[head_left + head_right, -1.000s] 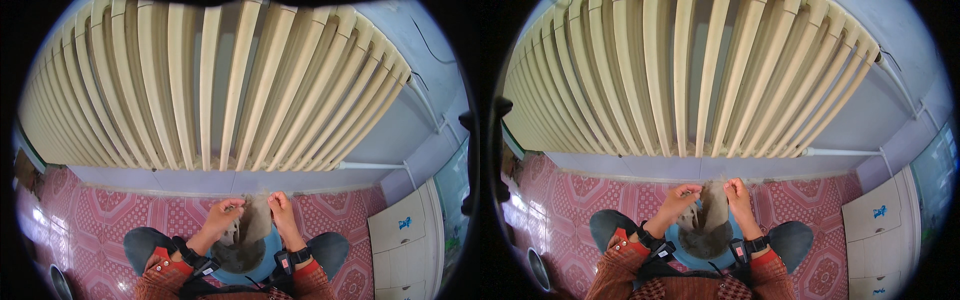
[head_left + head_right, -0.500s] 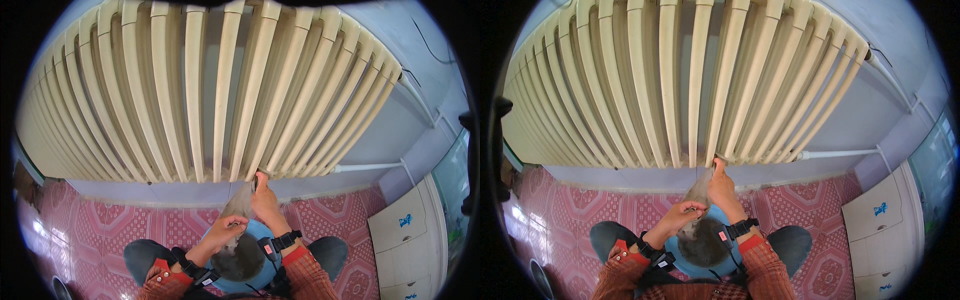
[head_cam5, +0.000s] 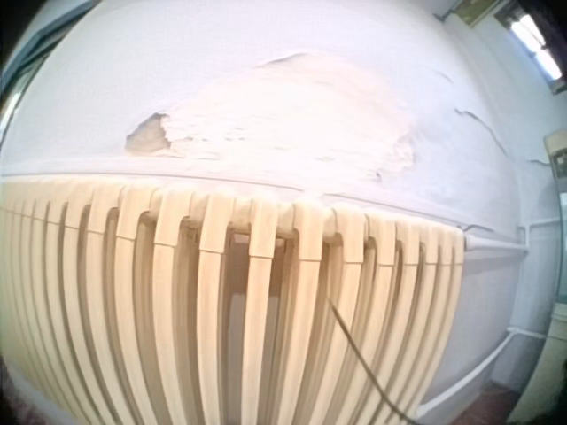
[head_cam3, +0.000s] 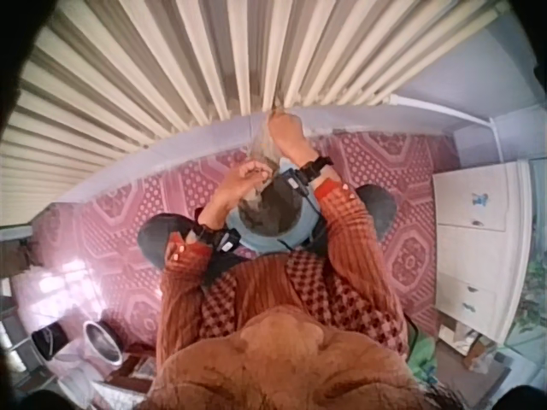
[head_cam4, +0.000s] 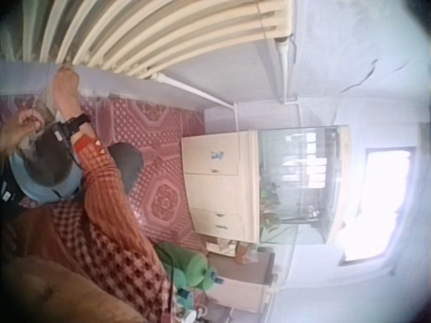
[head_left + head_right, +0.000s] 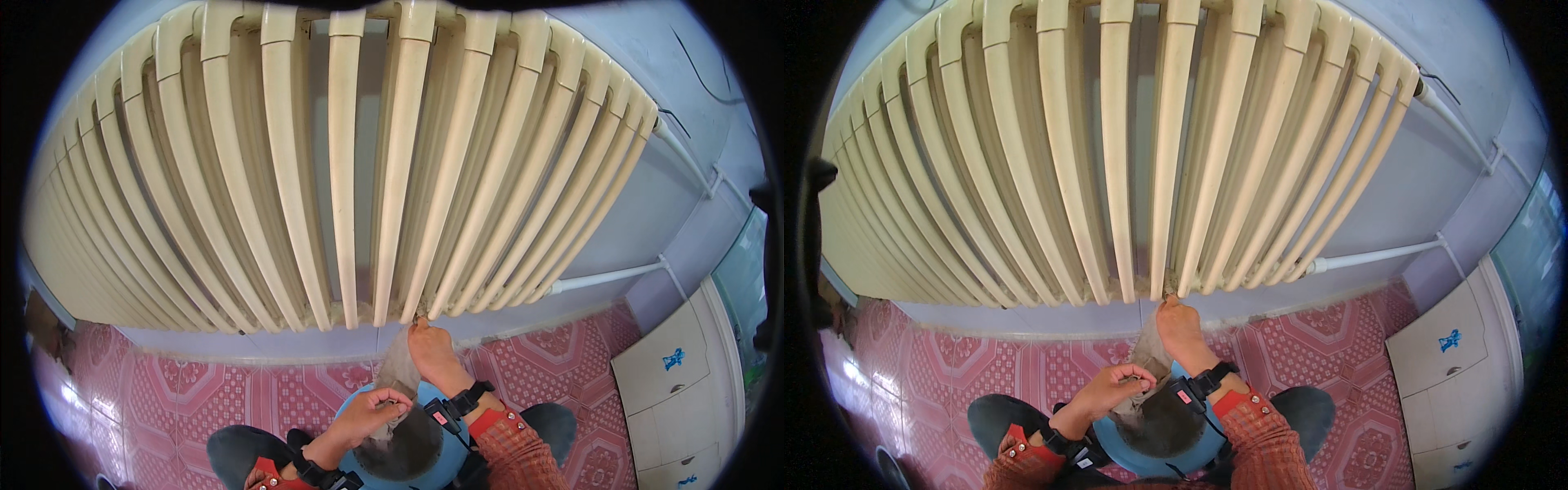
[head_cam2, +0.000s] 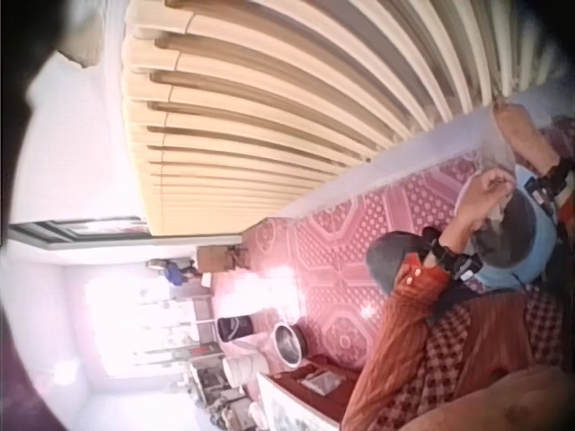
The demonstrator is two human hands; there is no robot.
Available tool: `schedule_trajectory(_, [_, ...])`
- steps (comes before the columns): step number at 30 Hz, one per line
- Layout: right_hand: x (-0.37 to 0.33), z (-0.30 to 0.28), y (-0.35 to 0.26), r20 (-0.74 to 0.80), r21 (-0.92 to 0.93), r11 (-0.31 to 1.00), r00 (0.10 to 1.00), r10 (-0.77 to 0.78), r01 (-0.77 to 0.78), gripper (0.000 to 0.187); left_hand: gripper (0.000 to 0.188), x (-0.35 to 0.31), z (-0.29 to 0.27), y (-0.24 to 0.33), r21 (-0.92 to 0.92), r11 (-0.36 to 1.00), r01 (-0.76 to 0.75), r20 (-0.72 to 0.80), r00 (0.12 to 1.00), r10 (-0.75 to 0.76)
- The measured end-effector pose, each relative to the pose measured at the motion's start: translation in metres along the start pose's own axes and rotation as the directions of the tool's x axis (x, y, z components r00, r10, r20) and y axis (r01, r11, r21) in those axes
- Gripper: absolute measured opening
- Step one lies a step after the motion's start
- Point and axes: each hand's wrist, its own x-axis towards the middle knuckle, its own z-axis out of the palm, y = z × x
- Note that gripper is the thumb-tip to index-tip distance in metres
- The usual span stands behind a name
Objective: The person sits on the floor and wipes a wall-mounted radiator with a cloth. They repeatedly dip the cloth into a blue basin of water, wring it out, and wipe the radiator's vertical fins and horizontal bars. The person occasionally points at specific sections of the radiator while continuing to clean.
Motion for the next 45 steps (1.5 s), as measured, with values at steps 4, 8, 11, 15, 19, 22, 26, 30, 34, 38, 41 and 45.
schedule_trajectory(4, [0.019,0.011,-0.001,-0.022,0.057,0.989,0.990,0.140,-0.138,0.017,0.018,0.001,0.000,-0.005,-0.101,0.994,0.048,0.035,0.998,-0.044])
schedule_trajectory(8, [0.019,0.012,0.001,-0.062,0.094,0.995,0.997,0.035,-0.029,0.015,0.017,0.004,0.003,-0.011,-0.133,0.991,0.033,0.066,0.998,-0.025])
schedule_trajectory(11, [0.010,0.009,-0.002,-0.153,0.158,0.986,0.986,0.069,-0.045,0.014,0.016,0.003,0.003,-0.013,-0.132,0.991,0.026,0.052,0.998,-0.019])
schedule_trajectory(15, [-0.015,0.003,-0.008,-0.095,0.148,0.988,0.994,0.053,-0.039,0.014,0.017,0.003,0.001,-0.012,-0.134,0.990,0.034,0.023,0.999,-0.031])
schedule_trajectory(19, [-0.025,0.001,-0.010,-0.076,0.168,0.984,0.994,0.079,-0.066,0.013,0.018,0.004,0.000,-0.014,-0.151,0.986,0.069,0.018,0.998,-0.067])
schedule_trajectory(22, [-0.010,0.005,-0.005,-0.128,0.148,0.989,0.991,0.040,-0.021,0.013,0.019,0.004,0.000,-0.016,-0.184,0.980,0.071,0.025,0.997,-0.068])
schedule_trajectory(26, [0.013,0.012,0.003,-0.120,0.166,0.986,0.992,0.041,-0.021,0.017,0.018,0.005,0.000,-0.018,-0.170,0.985,0.034,0.034,0.999,-0.028])
schedule_trajectory(30, [0.008,0.004,0.007,-0.176,0.149,0.989,0.984,0.010,0.016,0.018,0.018,0.005,0.001,-0.016,-0.188,0.982,0.035,0.040,0.999,-0.027])
schedule_trajectory(34, [0.003,-0.010,0.006,-0.011,0.009,0.999,0.999,-0.052,0.052,0.019,0.017,0.001,-0.001,-0.015,-0.179,0.982,0.060,0.034,0.998,-0.055])
schedule_trajectory(38, [0.012,-0.009,0.009,0.054,-0.137,0.978,0.987,-0.153,0.159,0.024,0.016,0.001,-0.001,-0.017,-0.156,0.987,0.035,0.036,0.999,-0.030])
schedule_trajectory(41, [0.013,0.003,0.008,-0.050,-0.090,0.992,0.995,-0.087,0.083,0.022,0.016,0.002,-0.001,-0.019,-0.193,0.980,0.045,0.064,0.997,-0.033])
schedule_trajectory(45, [-0.006,0.014,0.003,-0.111,0.127,0.991,0.994,-0.013,0.028,0.024,0.016,0.003,0.000,-0.020,-0.203,0.978,0.054,0.052,0.998,-0.044])
